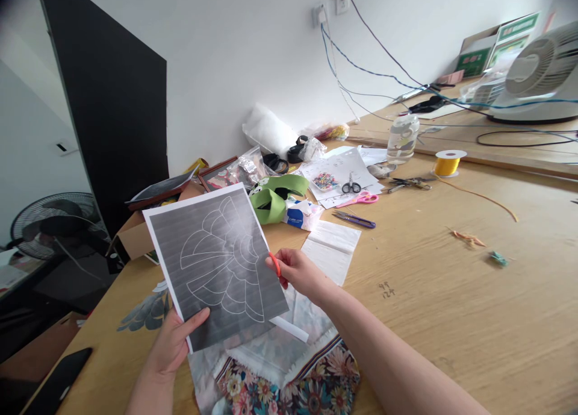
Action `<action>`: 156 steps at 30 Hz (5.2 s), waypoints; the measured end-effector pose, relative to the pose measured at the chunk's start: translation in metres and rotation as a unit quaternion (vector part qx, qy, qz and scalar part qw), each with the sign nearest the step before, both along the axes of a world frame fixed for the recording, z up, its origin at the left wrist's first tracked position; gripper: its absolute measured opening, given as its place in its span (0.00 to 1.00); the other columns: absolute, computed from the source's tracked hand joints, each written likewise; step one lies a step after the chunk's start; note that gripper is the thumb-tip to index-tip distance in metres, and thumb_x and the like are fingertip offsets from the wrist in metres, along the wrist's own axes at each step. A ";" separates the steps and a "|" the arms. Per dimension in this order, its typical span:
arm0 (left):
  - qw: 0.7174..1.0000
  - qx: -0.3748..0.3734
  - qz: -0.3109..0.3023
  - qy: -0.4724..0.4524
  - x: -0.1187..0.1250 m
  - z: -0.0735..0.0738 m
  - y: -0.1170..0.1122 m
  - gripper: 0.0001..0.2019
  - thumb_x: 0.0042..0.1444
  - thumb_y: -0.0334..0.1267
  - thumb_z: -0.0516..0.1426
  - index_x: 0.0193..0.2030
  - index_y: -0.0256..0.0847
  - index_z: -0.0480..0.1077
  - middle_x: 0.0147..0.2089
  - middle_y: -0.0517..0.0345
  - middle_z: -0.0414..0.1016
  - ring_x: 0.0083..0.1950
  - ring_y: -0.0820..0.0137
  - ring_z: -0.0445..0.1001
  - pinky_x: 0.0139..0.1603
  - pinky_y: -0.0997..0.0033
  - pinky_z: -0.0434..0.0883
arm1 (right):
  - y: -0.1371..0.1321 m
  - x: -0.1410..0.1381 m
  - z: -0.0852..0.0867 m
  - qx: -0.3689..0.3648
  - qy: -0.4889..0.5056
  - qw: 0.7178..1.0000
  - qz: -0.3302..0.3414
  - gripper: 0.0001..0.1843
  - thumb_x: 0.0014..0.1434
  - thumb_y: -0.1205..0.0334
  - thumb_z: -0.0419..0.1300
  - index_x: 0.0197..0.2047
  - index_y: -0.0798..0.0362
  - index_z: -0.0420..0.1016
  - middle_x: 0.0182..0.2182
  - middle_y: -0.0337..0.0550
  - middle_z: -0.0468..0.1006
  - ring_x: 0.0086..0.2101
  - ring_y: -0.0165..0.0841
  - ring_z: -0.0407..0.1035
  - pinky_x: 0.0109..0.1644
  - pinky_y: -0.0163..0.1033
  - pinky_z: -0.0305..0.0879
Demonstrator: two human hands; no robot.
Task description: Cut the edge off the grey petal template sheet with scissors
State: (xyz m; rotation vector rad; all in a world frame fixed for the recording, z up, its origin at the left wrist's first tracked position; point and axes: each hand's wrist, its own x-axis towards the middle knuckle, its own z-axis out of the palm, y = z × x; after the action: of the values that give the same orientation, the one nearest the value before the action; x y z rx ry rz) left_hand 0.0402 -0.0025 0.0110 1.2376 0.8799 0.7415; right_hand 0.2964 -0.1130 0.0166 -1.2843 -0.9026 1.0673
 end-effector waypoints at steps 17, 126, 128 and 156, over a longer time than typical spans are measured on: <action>1.000 0.015 -0.008 0.006 -0.002 -0.003 0.002 0.26 0.35 0.44 0.73 0.42 0.36 0.79 0.43 0.44 0.81 0.48 0.49 0.77 0.52 0.53 0.73 | -0.001 0.001 0.000 -0.001 0.007 1.000 -0.002 0.29 0.47 0.33 0.64 0.26 0.52 0.63 0.20 0.32 0.63 0.22 0.27 0.60 0.27 0.35 0.54; 1.000 -0.013 -0.026 0.004 -0.004 -0.005 0.001 0.27 0.35 0.41 0.73 0.45 0.37 0.77 0.47 0.43 0.80 0.52 0.46 0.76 0.56 0.48 0.70 | 0.001 0.001 -0.002 0.004 -0.018 0.999 -0.036 0.29 0.48 0.31 0.61 0.25 0.50 0.60 0.17 0.31 0.61 0.21 0.27 0.58 0.27 0.35 0.51; 0.999 -0.014 -0.031 0.004 -0.005 -0.005 0.001 0.26 0.36 0.41 0.73 0.45 0.37 0.77 0.47 0.43 0.80 0.51 0.47 0.76 0.55 0.48 0.71 | 0.001 0.001 -0.002 0.004 -0.016 0.999 -0.034 0.29 0.49 0.32 0.61 0.25 0.51 0.61 0.17 0.31 0.61 0.21 0.27 0.58 0.27 0.35 0.51; 0.999 0.003 -0.051 -0.007 -0.008 -0.013 0.004 0.24 0.41 0.40 0.71 0.47 0.39 0.76 0.48 0.45 0.80 0.51 0.50 0.76 0.54 0.52 0.72 | 0.002 0.002 -0.003 0.011 -0.010 0.999 -0.038 0.29 0.49 0.32 0.61 0.25 0.51 0.61 0.18 0.31 0.61 0.20 0.26 0.58 0.26 0.35 0.50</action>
State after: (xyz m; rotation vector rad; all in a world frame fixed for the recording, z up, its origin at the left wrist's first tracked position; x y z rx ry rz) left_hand 0.0320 0.0016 -0.0022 1.2713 0.7966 0.6707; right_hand 0.2981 -0.1110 0.0134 -1.3019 -0.8721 0.9844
